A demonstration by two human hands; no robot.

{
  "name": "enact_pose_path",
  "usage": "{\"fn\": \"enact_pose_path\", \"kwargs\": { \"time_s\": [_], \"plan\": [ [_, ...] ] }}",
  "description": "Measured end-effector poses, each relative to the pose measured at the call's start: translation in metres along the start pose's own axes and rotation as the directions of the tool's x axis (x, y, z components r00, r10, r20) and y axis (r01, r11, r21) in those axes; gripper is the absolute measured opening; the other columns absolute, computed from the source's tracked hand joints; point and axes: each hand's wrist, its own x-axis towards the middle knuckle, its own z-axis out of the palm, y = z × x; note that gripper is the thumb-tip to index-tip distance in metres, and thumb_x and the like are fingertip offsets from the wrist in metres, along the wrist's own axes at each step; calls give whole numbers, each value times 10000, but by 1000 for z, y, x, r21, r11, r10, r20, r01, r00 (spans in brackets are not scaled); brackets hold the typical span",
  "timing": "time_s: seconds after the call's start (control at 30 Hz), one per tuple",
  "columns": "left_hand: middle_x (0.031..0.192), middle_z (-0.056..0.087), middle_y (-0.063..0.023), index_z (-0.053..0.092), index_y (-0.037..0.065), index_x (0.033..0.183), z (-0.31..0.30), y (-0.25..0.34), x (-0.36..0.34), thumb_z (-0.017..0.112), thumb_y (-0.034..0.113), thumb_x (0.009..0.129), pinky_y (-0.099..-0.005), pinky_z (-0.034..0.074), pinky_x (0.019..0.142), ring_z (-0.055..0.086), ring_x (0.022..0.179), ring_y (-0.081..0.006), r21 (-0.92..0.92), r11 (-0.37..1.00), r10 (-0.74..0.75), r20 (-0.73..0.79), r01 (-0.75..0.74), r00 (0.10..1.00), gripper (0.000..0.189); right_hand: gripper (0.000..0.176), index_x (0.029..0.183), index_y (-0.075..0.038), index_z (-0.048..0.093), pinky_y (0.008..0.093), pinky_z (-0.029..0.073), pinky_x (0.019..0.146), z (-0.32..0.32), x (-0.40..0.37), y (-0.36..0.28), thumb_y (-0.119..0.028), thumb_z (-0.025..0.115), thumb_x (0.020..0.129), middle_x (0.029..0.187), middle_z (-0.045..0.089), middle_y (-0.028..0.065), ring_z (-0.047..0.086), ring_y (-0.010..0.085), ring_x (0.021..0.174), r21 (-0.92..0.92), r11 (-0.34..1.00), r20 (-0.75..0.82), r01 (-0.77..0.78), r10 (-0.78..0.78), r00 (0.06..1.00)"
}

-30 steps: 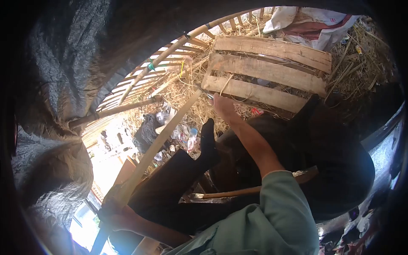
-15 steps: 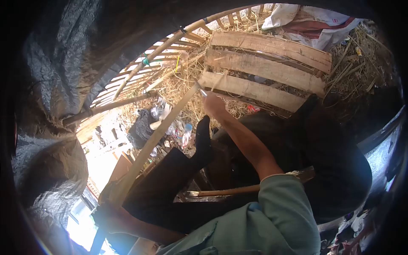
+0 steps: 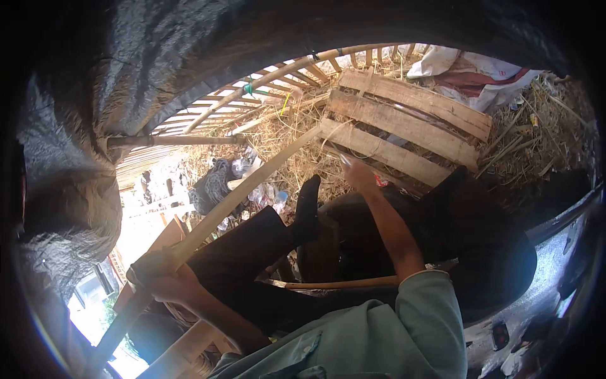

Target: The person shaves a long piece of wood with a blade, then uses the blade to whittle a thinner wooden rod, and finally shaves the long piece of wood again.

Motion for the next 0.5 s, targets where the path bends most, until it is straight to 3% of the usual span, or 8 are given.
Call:
{"fn": "enact_pose_path", "kwargs": {
  "time_s": [0.03, 0.13, 0.17, 0.27, 0.37, 0.47, 0.5],
  "plan": [
    [448, 174, 29, 262, 158, 532, -8, 0, 1, 330, 248, 972, -217, 201, 411, 140, 387, -71, -127, 990, -46, 66, 54, 997, 454, 511, 1131, -12, 504, 480, 469, 767, -2, -5, 24, -454, 459, 878, 943, 615, 250, 606, 381, 886, -91, 989, 61, -113, 119, 991],
    [451, 175, 33, 265, 153, 546, -17, -3, 1, 354, 255, 970, -222, 205, 415, 150, 385, -72, -241, 964, -93, 107, 117, 990, 445, 575, 1095, 8, 534, 460, 441, 855, -34, -48, 55, -509, 435, 864, 1034, 599, 246, 578, 372, 991, -101, 987, 101, -124, 134, 986],
    [452, 182, 33, 266, 150, 551, -22, -6, 1, 363, 255, 969, -226, 206, 415, 158, 386, -73, -260, 958, -95, 116, 122, 989, 442, 603, 1044, 27, 569, 443, 432, 887, -45, -66, 56, -529, 437, 851, 1051, 602, 239, 577, 362, 1012, -134, 984, 84, -117, 129, 988],
    [454, 208, 30, 274, 140, 565, -30, -16, 1, 390, 256, 966, -238, 206, 414, 190, 390, -77, -249, 961, -92, 120, 120, 988, 433, 608, 1137, 24, 516, 452, 442, 866, -68, -91, 57, -515, 425, 870, 1079, 588, 243, 557, 370, 1034, -258, 958, 191, -124, 176, 966],
    [461, 243, 21, 302, 129, 581, -21, -10, -5, 413, 260, 963, -251, 208, 412, 237, 401, -82, -203, 974, -65, 160, 97, 985, 418, 625, 1121, 53, 520, 433, 435, 893, -87, -115, 37, -511, 441, 864, 1100, 576, 256, 551, 370, 1050, -324, 942, 165, -89, 149, 975],
    [497, 293, 23, 346, 121, 616, -13, -3, -13, 436, 266, 960, -251, 224, 421, 277, 431, -76, -278, 952, -18, 358, 125, 934, 384, 621, 1137, 38, 528, 429, 455, 870, -92, -107, 37, -505, 489, 838, 1092, 586, 244, 571, 365, 1021, -357, 934, 126, 16, 31, 992],
    [517, 315, 27, 354, 120, 626, -10, -3, -13, 442, 270, 959, -248, 239, 427, 290, 447, -73, -265, 945, -76, 395, 193, 915, 376, 608, 1128, 40, 525, 425, 457, 869, -106, -113, 24, -493, 490, 839, 1089, 586, 246, 571, 363, 1022, -359, 932, 116, 43, -1, 993]
  ]
}}
